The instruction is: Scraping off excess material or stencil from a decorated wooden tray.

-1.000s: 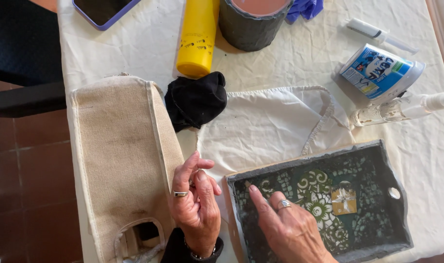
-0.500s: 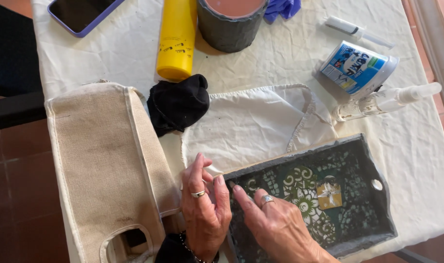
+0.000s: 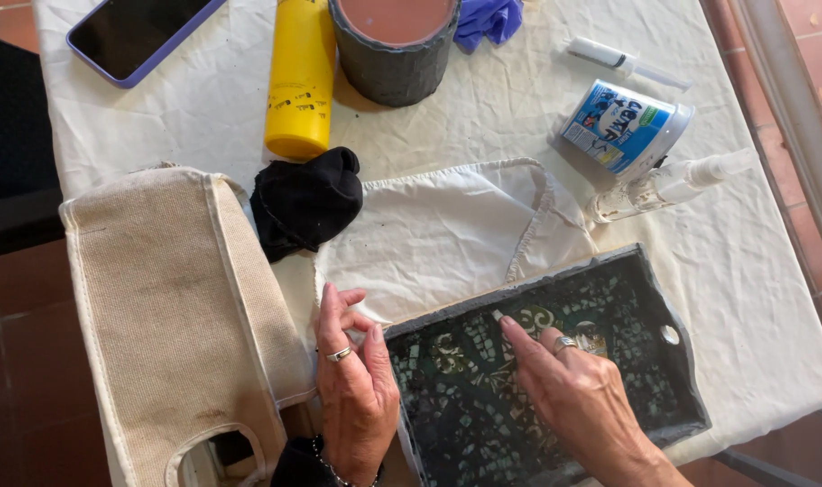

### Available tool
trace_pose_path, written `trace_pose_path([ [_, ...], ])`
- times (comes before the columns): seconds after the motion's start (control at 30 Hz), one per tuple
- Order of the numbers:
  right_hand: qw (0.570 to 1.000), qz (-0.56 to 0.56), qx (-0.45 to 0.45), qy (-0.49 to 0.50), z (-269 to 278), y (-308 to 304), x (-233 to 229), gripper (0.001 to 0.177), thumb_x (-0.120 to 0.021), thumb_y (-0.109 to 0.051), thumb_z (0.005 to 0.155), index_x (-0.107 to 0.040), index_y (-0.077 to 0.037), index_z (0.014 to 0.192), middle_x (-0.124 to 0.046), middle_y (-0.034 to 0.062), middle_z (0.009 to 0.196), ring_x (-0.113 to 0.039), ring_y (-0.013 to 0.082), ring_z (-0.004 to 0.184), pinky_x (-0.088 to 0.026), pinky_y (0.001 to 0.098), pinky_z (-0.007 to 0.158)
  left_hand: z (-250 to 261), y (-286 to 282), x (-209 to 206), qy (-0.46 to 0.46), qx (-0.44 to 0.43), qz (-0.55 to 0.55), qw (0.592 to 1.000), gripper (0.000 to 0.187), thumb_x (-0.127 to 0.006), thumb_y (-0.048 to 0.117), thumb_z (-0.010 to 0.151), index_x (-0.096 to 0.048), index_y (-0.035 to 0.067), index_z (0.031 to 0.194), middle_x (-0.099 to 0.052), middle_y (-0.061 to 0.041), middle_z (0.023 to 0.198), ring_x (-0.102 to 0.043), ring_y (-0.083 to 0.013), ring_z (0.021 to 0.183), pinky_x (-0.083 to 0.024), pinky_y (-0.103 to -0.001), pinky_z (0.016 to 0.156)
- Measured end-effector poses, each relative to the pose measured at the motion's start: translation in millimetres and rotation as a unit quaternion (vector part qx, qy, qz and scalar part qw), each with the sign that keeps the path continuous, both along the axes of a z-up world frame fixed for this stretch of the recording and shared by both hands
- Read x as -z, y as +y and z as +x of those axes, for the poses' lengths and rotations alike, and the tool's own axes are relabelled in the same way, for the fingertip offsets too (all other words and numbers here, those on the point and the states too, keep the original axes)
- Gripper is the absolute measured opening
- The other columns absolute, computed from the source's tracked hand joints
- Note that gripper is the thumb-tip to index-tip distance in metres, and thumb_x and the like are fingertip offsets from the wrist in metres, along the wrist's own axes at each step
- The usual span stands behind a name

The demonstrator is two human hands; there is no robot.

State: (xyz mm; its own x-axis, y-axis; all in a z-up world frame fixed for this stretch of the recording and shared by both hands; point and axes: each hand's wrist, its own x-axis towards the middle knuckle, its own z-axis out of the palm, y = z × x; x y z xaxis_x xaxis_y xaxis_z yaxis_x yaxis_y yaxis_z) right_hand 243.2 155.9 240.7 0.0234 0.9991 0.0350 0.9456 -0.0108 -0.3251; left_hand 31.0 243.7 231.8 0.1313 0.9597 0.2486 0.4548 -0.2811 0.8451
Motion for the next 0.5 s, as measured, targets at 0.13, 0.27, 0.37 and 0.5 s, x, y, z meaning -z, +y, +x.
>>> trace_pose_path([
  [0.13,1.000,0.026,0.002,-0.015,-6.7,-10.1,-0.6,0.052,-0.070,-0.008,0.080,-0.065,-0.012,0.132,-0.065,0.0045,0.079,-0.049,0.0112,0.039,-0.044,0.0306,0.031,1.3,-2.5,1.1,-0.025,-0.007,-0.001,1.000,0.057,-0.045,-0.005,0.100,-0.022,-0.006,0.152,-0.054,-0.020,0.137,-0.057,-0.0193,0.092,-0.052,-0.031,0.084],
  [0.27,0.993,0.003,-0.105,0.055,-49.9,-0.3,-6.4,0.059,-0.072,-0.013,0.080,-0.058,-0.016,0.137,-0.056,0.0010,0.072,-0.053,0.0151,0.037,-0.042,0.0375,0.029,2.5,-4.3,2.8,-0.050,-0.015,0.012,0.999,0.056,-0.040,-0.006,0.103,-0.018,-0.004,0.155,-0.053,-0.020,0.139,-0.057,-0.0198,0.094,-0.053,-0.031,0.089],
  [0.37,0.989,-0.037,-0.123,0.072,-73.3,7.5,4.2,0.055,-0.069,-0.014,0.082,-0.056,-0.014,0.135,-0.058,0.0061,0.078,-0.060,0.0239,0.045,-0.046,0.0409,0.036,0.6,-5.1,7.7,-0.046,-0.022,0.025,0.998,0.060,-0.041,-0.008,0.099,-0.020,-0.003,0.154,-0.055,-0.019,0.137,-0.058,-0.0181,0.090,-0.054,-0.030,0.087],
  [0.5,0.990,0.015,-0.136,0.046,-75.9,23.2,-1.5,0.046,-0.061,-0.015,0.088,-0.060,-0.009,0.133,-0.058,0.0077,0.079,-0.057,0.0233,0.044,-0.045,0.0397,0.037,-2.9,-5.6,2.5,-0.041,-0.018,0.022,0.999,0.058,-0.040,-0.007,0.100,-0.020,-0.004,0.154,-0.053,-0.018,0.138,-0.058,-0.0190,0.092,-0.054,-0.030,0.086],
])
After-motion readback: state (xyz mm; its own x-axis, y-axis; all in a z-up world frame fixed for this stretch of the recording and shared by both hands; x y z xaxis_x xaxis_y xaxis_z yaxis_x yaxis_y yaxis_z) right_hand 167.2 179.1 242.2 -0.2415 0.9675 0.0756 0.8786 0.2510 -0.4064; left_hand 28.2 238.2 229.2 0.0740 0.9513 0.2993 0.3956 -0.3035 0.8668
